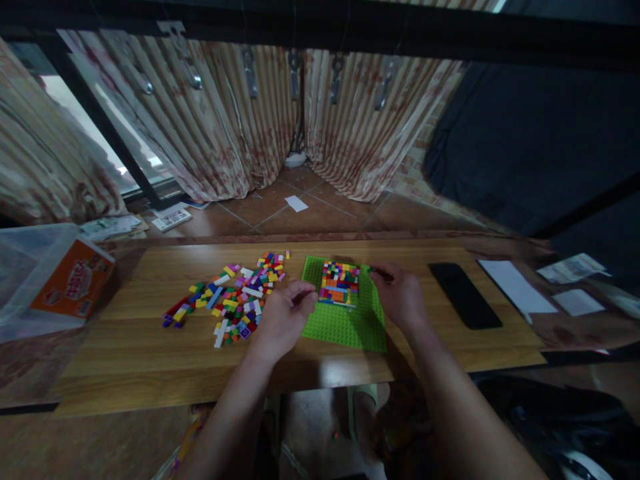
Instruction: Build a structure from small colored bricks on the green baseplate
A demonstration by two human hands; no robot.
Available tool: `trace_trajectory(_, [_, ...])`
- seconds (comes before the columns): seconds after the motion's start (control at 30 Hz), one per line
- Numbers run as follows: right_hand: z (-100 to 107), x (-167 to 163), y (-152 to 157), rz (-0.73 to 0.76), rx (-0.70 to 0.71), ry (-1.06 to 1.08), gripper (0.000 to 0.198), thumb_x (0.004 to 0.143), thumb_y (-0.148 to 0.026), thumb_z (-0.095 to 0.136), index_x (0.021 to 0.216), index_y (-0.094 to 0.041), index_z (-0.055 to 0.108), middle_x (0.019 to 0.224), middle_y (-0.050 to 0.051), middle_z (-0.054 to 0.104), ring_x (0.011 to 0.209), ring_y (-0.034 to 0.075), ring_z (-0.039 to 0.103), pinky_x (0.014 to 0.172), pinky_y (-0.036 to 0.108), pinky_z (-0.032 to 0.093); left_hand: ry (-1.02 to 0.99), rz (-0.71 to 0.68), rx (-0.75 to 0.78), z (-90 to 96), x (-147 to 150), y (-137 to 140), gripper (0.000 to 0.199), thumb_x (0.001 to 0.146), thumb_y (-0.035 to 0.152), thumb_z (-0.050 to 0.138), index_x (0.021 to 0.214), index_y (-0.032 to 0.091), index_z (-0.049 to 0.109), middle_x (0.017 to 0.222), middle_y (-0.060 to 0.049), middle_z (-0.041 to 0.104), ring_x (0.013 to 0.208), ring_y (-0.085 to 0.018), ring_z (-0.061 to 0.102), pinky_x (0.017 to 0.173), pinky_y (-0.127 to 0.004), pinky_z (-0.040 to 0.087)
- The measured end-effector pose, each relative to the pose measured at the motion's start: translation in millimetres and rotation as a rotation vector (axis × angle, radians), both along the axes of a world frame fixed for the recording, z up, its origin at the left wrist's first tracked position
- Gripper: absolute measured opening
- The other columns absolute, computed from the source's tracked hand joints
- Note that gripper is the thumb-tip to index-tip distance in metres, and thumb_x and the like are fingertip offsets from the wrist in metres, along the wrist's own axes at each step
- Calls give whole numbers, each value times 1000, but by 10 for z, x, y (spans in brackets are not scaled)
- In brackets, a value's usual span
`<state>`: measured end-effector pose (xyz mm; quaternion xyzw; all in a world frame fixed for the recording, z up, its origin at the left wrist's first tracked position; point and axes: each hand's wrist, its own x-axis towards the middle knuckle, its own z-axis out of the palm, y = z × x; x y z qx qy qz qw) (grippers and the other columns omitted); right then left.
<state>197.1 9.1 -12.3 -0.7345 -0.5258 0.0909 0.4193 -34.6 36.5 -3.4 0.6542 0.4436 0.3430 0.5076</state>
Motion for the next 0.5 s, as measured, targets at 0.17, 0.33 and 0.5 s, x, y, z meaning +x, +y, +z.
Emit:
trace_trajectory(0.17, [-18,-50,11,28,4,-5,24,80,-28,54,89,-16,74,88,10,74,77,22,67,70,34,51,3,-15,1,-26,-4,-5,17,82,30,59,90,17,68,76,-1,65,66,-14,62,63,-26,50])
trace_trajectory(0.33, [-12,-96,11,70,12,-13,22,80,-27,55,86,-18,73,86,8,73,77,21,66,72,34,50,14,-11,30,-74,-20,16,17,83,30,59,90,18,68,78,-1,66,69,-15,63,64,-27,50])
trace_trajectory(0.5, [-14,-193,-4,134,5,-13,20,81,-27,54,85,-19,72,89,7,73,79,20,66,75,33,50,29,-16,45,-84,-37,13,17,83,31,59,90,18,68,76,0,66,67,-14,63,63,-26,49])
